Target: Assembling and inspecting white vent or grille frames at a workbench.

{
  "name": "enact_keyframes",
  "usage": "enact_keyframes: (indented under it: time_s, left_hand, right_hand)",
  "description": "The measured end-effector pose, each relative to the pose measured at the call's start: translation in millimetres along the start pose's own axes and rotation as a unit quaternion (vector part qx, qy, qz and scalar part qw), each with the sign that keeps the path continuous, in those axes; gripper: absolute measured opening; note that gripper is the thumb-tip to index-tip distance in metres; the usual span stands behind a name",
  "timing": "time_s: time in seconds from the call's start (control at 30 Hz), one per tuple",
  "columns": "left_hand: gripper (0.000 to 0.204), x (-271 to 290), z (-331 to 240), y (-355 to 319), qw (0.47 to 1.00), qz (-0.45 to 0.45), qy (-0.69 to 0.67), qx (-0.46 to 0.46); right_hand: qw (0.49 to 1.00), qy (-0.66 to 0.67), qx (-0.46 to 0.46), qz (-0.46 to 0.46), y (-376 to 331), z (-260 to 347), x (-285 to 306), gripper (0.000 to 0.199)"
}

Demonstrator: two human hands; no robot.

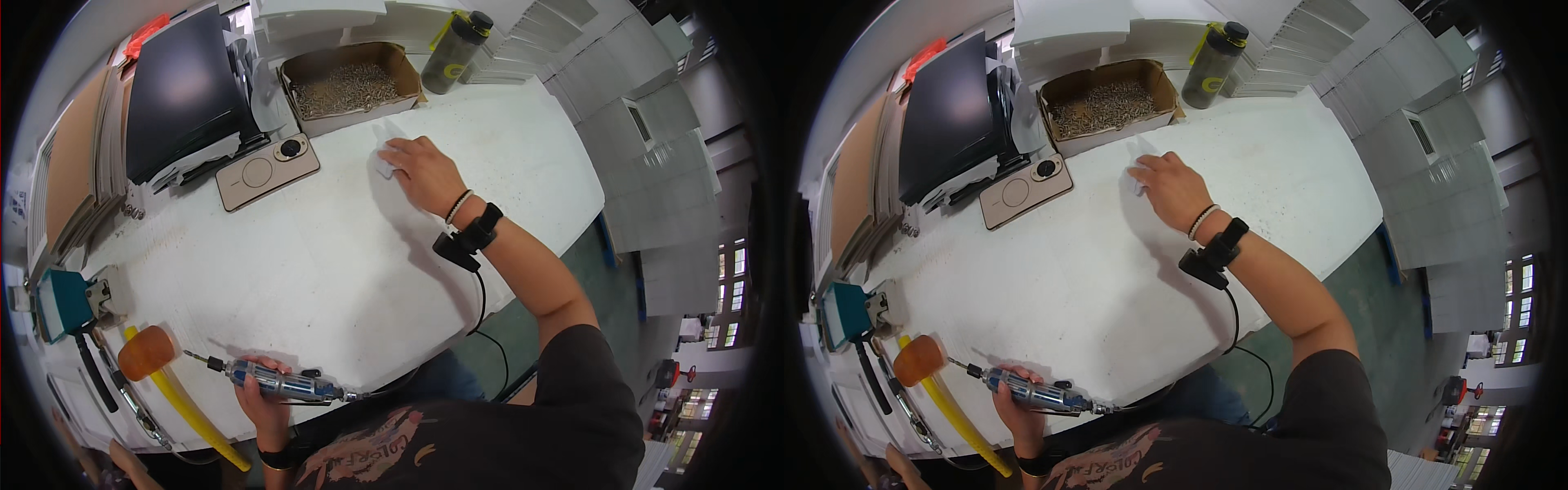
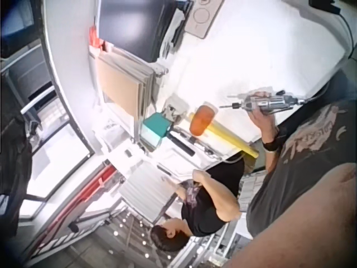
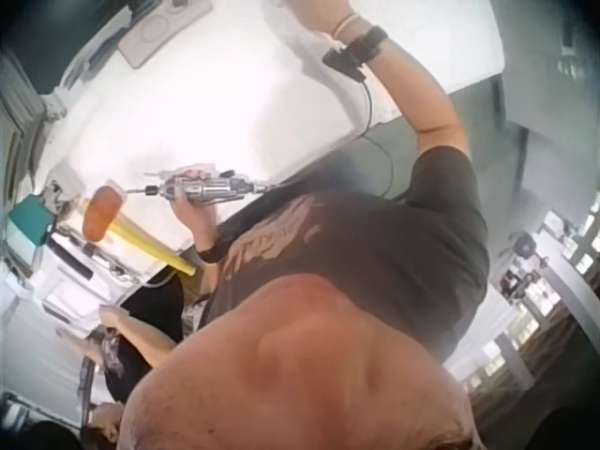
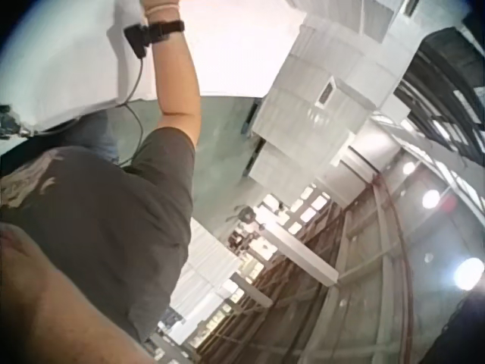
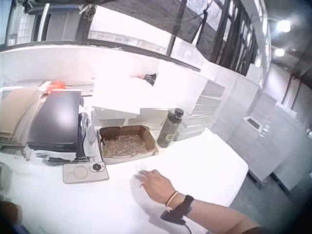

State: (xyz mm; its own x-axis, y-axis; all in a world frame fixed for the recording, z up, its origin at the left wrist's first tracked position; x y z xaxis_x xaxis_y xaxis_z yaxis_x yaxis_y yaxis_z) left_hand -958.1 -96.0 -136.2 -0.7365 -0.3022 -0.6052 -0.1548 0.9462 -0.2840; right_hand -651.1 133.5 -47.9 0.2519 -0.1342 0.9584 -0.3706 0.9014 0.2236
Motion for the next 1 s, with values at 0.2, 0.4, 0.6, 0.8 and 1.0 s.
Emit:
enact_keyframes:
  time_s: [0.2,0.4,0.6,0.8,1.0]
  left_hand:
    - [0.040,-4.5,3.2,-2.5,1.000,-0.023,0.000,0.007]
    - [0.035,-2.8,0.1,-1.4,1.000,-0.002,0.018,0.007]
    - [0.045,9.7,2.4,-6.3,0.997,-0.077,0.023,0.013]
    - [0.036,4.2,5.2,-3.3,0.998,-0.061,0.008,0.017]
    - [0.032,4.1,5.2,-0.8,1.000,-0.025,0.001,0.014]
  right_hand:
    - [0.938,-0.187,-0.292,0.002,-37.8,-266.4,27.2,0.034]
    - [0.974,-0.128,-0.151,-0.108,-20.2,-120.5,34.8,0.035]
    - [0.999,-0.017,-0.040,-0.014,-35.2,-63.9,-2.1,0.040]
    - [0.831,-0.253,-0.494,0.031,-201.7,-273.0,76.4,0.033]
    - [0.988,0.123,-0.026,-0.091,-117.1,3.4,43.7,0.042]
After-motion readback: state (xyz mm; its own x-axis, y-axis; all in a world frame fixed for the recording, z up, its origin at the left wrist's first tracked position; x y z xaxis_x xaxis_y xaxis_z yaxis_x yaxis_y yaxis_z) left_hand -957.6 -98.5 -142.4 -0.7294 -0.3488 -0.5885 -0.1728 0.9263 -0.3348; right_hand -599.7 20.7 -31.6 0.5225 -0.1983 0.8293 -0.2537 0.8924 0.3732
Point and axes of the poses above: each hand's wrist, its own y-axis towards the middle knuckle, its own x-axis out of the back of the hand, z = x × y, the point moved 8 cm from there along y, towards the middle knuckle, and after that the axes turned 1 degree about -y, right-handed, at the moved point
